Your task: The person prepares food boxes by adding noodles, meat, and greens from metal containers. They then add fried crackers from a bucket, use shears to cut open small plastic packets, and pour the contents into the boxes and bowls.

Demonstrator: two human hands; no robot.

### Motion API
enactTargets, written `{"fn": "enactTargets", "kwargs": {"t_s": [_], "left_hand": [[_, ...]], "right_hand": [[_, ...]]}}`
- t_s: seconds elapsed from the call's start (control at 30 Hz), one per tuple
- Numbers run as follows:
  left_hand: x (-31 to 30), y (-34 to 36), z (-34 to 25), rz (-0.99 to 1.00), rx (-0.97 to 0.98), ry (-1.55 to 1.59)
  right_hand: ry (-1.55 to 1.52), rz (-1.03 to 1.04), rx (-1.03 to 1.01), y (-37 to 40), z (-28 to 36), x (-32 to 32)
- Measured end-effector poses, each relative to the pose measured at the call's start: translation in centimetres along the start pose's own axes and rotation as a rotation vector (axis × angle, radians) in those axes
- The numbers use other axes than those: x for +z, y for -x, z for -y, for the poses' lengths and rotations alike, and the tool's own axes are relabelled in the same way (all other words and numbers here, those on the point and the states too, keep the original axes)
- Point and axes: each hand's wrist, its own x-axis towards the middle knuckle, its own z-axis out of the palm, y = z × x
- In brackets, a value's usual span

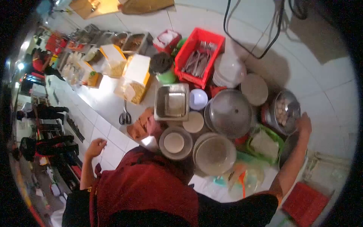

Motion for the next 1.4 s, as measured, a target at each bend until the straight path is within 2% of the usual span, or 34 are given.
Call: {"fn": "enactTargets", "kwargs": {"t_s": [0.03,0.07,0.1,0.13,0.17,0.23,0.27,0.33,0.4,0.47,0.5,0.53,0.57,0.63,0.67,0.7,0.77,0.8,0.83,0.87,0.97,1.03,1.07,1.1,1.13,1.17,1.23,1.27,1.33,1.4], "left_hand": [[-1.9,-0.4,-7.1,0.076,0.180,-0.142],[-3.2,-1.1,-12.7,0.134,0.254,-0.139],[-4.1,-2.1,-17.8,0.205,0.338,-0.136],[-4.3,-3.2,-21.3,0.122,0.631,-0.186],[-4.3,-3.6,-24.2,0.035,0.914,-0.206],[-5.5,-4.0,-30.0,0.276,1.046,-0.251],[-5.4,-4.4,-29.8,0.308,1.028,-0.245],[-6.5,-5.5,-28.6,0.585,0.738,-0.244],[-4.7,-10.4,-21.5,0.479,0.429,-0.339],[-1.8,-14.8,-11.3,0.218,0.142,-0.410],[-0.1,-15.4,-7.1,0.095,0.266,-0.393],[3.1,-18.1,-1.8,0.055,0.203,-0.339],[5.0,-19.1,-0.1,0.038,0.131,-0.193],[7.2,-18.6,-0.1,-0.113,0.241,-0.317],[7.2,-17.3,-2.5,-0.032,0.194,-0.244],[8.7,-18.4,-0.5,-0.115,0.231,-0.289],[9.6,-18.6,0.7,-0.151,0.321,-0.283],[9.6,-18.6,0.7,-0.163,0.328,-0.264],[9.4,-18.4,0.7,-0.168,0.325,-0.250],[9.1,-18.0,0.3,-0.165,0.335,-0.273],[9.1,-19.5,1.8,-0.131,0.373,-0.317],[9.0,-19.4,1.8,-0.137,0.347,-0.296],[9.0,-19.3,1.8,-0.105,0.331,-0.278],[8.9,-19.8,2.3,-0.071,0.320,-0.258],[9.0,-20.1,3.3,-0.118,0.355,-0.266],[9.0,-19.7,3.3,-0.124,0.359,-0.267],[9.2,-18.6,2.8,-0.213,0.210,-0.174],[9.7,-19.2,4.0,-0.301,0.262,-0.219],[9.9,-18.3,3.3,-0.336,0.262,-0.172],[10.3,-17.1,1.7,-0.377,0.267,-0.109]], "right_hand": [[-0.008,0.006,-0.031,0.5,1.0,-0.6],[0.180,-0.019,-0.259,-2.9,-1.1,2.9],[0.036,-0.163,-0.264,0.6,1.0,1.7],[-0.170,-0.141,-0.202,6.4,5.3,-2.2],[-0.216,-0.103,-0.210,10.3,7.8,-4.1],[-0.262,-0.056,-0.192,16.0,9.9,-6.3],[-0.254,0.036,-0.251,18.5,10.7,-6.9],[-0.295,0.202,-0.332,22.7,12.2,-6.1],[-0.325,0.276,-0.330,27.0,12.2,-5.8],[-0.660,0.427,-0.466,31.7,13.4,-5.9],[-0.778,0.515,-0.514,33.2,13.7,-5.1],[-0.896,0.574,-0.533,34.7,13.4,-4.5],[-0.783,0.545,-0.490,36.6,14.2,-5.2],[-0.676,0.529,-0.509,39.6,16.2,-5.0],[-0.672,0.510,-0.570,40.5,16.0,-4.1],[-0.679,0.489,-0.516,41.3,14.4,-3.4],[-0.562,0.336,-0.262,43.3,10.5,-2.1],[-0.639,0.226,0.019,43.7,8.9,-1.8],[-0.528,0.059,0.276,43.9,7.3,-1.1],[-0.336,-0.043,0.364,43.8,5.3,-0.1],[-0.173,-0.088,0.353,42.7,-0.2,6.7],[-0.036,-0.346,0.272,42.2,-1.4,8.9],[-0.045,-0.350,0.270,41.7,-1.5,9.0],[-0.107,-0.119,0.317,41.3,-0.7,8.4],[-0.166,0.113,0.360,40.9,0.2,8.0],[-0.173,0.110,0.361,41.0,1.2,8.0],[-0.003,0.024,0.137,41.0,3.0,8.1],[-0.013,0.027,0.138,40.3,3.3,9.1],[0.141,0.259,-0.040,38.6,3.2,11.4],[0.087,0.264,-0.021,38.1,3.1,9.9]]}}
